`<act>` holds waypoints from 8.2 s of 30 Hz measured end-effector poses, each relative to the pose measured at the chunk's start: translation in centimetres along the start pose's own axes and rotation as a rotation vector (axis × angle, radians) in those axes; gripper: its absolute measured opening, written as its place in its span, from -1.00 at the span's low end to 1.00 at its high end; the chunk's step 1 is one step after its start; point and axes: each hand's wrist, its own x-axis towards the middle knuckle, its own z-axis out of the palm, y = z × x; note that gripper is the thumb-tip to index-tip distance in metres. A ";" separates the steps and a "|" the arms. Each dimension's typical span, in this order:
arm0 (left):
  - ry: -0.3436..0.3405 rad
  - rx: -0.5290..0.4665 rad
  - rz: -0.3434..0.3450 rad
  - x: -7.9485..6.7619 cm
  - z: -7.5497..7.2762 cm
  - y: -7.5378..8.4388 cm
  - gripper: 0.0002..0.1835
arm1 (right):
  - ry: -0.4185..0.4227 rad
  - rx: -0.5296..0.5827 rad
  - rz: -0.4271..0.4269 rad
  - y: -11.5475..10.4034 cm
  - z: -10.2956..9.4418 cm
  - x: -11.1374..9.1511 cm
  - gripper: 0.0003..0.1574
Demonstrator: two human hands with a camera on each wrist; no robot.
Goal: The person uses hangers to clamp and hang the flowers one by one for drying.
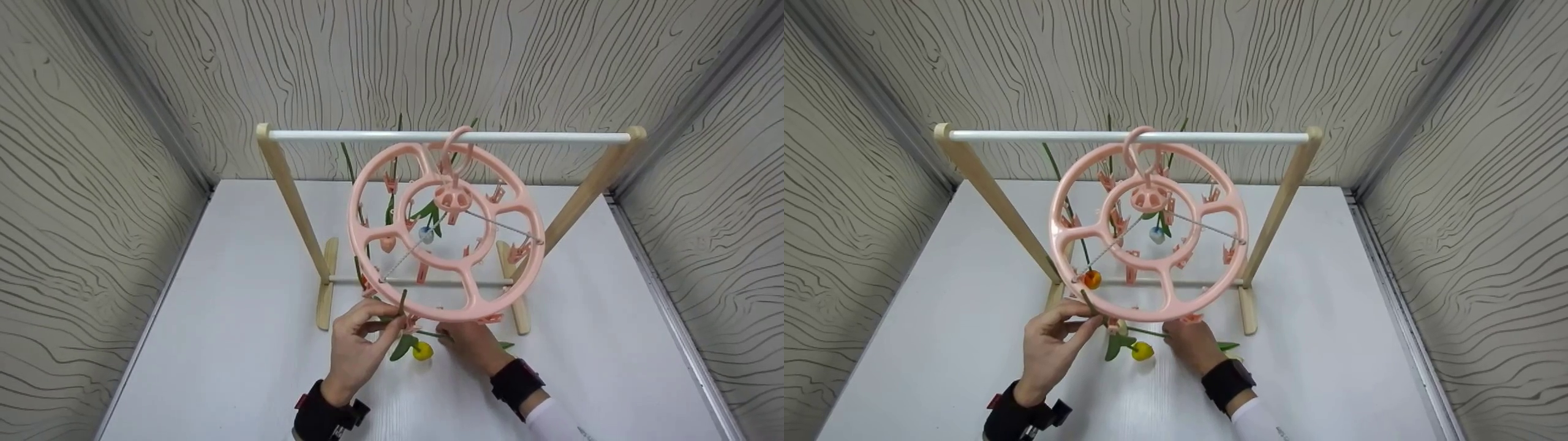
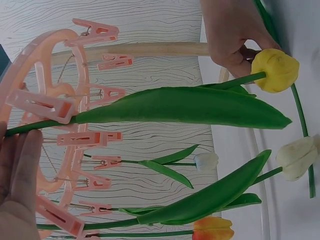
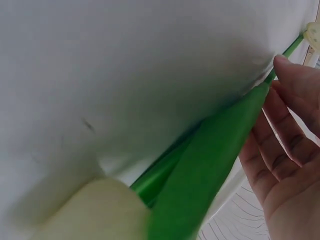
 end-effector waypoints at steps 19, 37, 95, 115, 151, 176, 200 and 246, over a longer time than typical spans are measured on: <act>0.004 -0.002 0.004 0.1 0.2 0.1 -0.80 | -0.047 -0.126 0.041 1.7 -2.0 -3.0 -0.91; 0.008 0.003 -0.007 0.1 0.0 0.1 -0.80 | 0.238 0.117 0.031 0.4 -4.4 -7.8 -0.64; -0.103 -0.106 -0.085 -2.3 2.7 0.6 -0.88 | 0.489 0.725 -0.246 -7.8 -2.5 -6.9 -0.60; -0.090 -0.202 -0.180 -3.0 4.2 1.0 -0.90 | 0.436 0.730 -0.245 -7.3 -3.7 -7.1 -0.64; -0.096 -0.169 -0.130 -2.0 3.6 1.3 -0.89 | 0.074 0.943 -0.166 0.4 -12.6 -3.0 -0.52; -0.111 -0.163 -0.119 -1.8 3.8 1.9 -0.90 | 0.115 0.919 -0.120 -2.9 -12.3 -3.3 -0.57; -0.054 -0.076 -0.037 -1.3 4.0 2.0 -0.87 | 0.147 1.027 -0.250 -6.1 -10.4 -3.5 -0.57; -0.017 -0.019 -0.006 -0.9 4.7 2.1 -0.82 | 0.185 0.958 -0.228 -8.1 -8.4 -2.9 -0.55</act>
